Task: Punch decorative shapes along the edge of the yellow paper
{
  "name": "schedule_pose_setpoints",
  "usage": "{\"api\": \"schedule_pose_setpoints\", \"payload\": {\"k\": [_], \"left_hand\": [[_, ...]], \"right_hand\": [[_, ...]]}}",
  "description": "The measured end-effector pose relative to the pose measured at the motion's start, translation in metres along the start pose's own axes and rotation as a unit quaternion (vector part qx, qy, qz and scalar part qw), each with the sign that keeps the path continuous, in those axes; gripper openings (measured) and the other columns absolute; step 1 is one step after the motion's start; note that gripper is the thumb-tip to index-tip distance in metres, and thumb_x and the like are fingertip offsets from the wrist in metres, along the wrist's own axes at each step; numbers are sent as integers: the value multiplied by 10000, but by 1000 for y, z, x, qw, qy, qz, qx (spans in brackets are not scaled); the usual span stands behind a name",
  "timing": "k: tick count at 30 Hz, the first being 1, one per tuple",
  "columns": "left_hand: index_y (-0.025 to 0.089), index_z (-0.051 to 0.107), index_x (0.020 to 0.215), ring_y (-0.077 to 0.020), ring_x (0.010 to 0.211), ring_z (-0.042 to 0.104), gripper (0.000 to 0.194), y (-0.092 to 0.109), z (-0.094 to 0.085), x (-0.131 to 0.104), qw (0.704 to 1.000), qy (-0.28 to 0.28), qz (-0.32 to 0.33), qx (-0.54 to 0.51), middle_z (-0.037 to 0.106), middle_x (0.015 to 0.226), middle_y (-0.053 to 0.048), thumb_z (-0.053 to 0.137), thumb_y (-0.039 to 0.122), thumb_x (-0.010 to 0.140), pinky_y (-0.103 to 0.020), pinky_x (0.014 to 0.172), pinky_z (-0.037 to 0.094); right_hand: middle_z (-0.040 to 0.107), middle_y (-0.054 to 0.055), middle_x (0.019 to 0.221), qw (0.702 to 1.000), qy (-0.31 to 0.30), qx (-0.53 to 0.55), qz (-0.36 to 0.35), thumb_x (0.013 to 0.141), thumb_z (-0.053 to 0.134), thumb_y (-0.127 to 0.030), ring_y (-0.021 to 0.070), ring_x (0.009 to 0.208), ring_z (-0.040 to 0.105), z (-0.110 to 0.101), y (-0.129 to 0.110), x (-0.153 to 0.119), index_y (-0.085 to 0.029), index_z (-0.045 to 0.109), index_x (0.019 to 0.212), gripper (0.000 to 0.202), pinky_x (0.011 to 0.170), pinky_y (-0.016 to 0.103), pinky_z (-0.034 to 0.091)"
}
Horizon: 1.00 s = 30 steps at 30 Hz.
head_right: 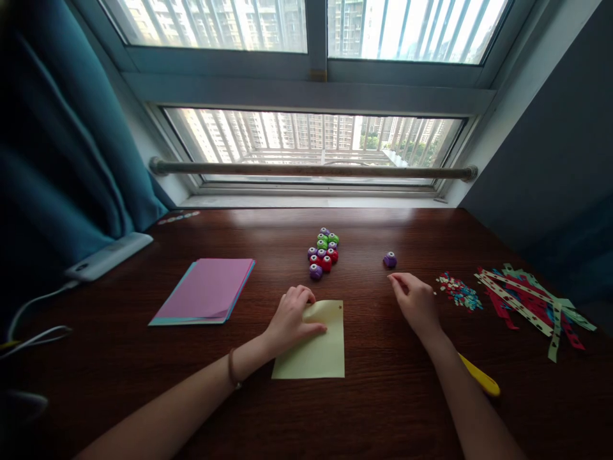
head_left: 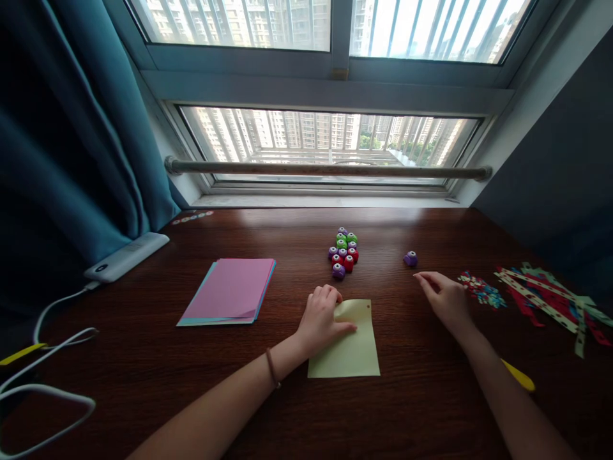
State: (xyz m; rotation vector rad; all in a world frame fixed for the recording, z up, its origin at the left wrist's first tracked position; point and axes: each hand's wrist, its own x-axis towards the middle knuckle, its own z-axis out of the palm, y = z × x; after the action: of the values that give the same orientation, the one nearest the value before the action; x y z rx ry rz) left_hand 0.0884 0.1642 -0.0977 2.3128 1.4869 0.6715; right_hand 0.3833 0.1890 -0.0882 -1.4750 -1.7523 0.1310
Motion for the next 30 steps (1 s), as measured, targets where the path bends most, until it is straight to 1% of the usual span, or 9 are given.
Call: {"api": "schedule_pose_setpoints", "payload": {"k": [4, 8, 9, 12, 15, 18, 23, 26, 30], "left_hand": [[191, 483, 834, -238, 875, 441, 504, 0, 1, 0, 1000, 4, 1, 2, 482, 903, -21, 822, 454, 569, -335, 733, 356], [190, 488, 842, -236, 871, 440, 510, 0, 2, -2, 1000, 7, 4, 4, 483, 900, -20, 821, 461, 566, -336, 733, 360], [189, 490, 843, -237, 873, 440, 511, 0, 2, -2, 1000, 8, 4, 4, 484, 902, -21, 820, 464, 566, -337, 733, 362], [188, 496, 849, -237, 876, 440, 508, -1, 2, -2, 1000, 7, 4, 6, 487, 910, -22, 819, 461, 568, -342, 739, 367], [189, 503, 860, -239, 874, 441, 516, 0, 2, -2, 1000, 7, 1, 9, 485, 916, -27, 816, 473, 565, -351, 751, 373], [190, 507, 869, -246, 879, 442, 520, 1, 2, -2, 1000, 6, 1, 10, 485, 931, -33, 812, 481, 566, -357, 756, 376], [188, 506, 858, -250, 881, 443, 510, 1, 1, -2, 1000, 8, 1, 10, 489, 923, -31, 811, 475, 567, -360, 752, 375], [188, 507, 852, -247, 877, 442, 500, 0, 0, -3, 1000, 7, 3, 7, 489, 918, -28, 807, 477, 575, -358, 747, 374], [187, 504, 843, -244, 875, 439, 493, 0, -1, -3, 1000, 6, 5, 2, 488, 906, -24, 814, 460, 574, -353, 749, 371]], "right_hand": [[630, 14, 847, 996, -70, 46, -42, 867, 512, -285, 171, 737, 582, 25, -30, -3, -190, 625, 868, 148, 677, 271, 461], [609, 4, 823, 986, -124, 58, -91, 850, 548, -181, 166, 752, 571, 53, -63, 4, -192, 603, 875, 62, 691, 263, 464], [604, 7, 841, 984, -132, 55, -103, 841, 560, -159, 169, 768, 567, 60, -72, 7, -191, 597, 891, 70, 707, 264, 463], [582, 36, 964, 981, -140, 26, -132, 823, 583, -125, 198, 875, 539, 81, -95, 17, -185, 571, 991, 178, 785, 289, 447], [550, 78, 1033, 978, -143, -22, -149, 823, 585, -132, 246, 950, 493, 97, -109, 26, -172, 538, 1084, 268, 842, 341, 424], [533, 115, 1022, 976, -143, -69, -151, 812, 594, -143, 284, 950, 470, 108, -115, 29, -157, 516, 1138, 336, 816, 381, 430], [535, 130, 965, 973, -145, -107, -142, 813, 539, -105, 290, 910, 468, 115, -117, 28, -159, 542, 1096, 288, 774, 385, 436], [550, 125, 946, 975, -149, -93, -139, 809, 490, -64, 282, 903, 471, 115, -118, 28, -154, 532, 1094, 302, 767, 371, 436], [561, 103, 941, 980, -144, -30, -131, 790, 499, -60, 268, 898, 495, 109, -112, 26, -155, 535, 1027, 258, 786, 373, 436]]}}
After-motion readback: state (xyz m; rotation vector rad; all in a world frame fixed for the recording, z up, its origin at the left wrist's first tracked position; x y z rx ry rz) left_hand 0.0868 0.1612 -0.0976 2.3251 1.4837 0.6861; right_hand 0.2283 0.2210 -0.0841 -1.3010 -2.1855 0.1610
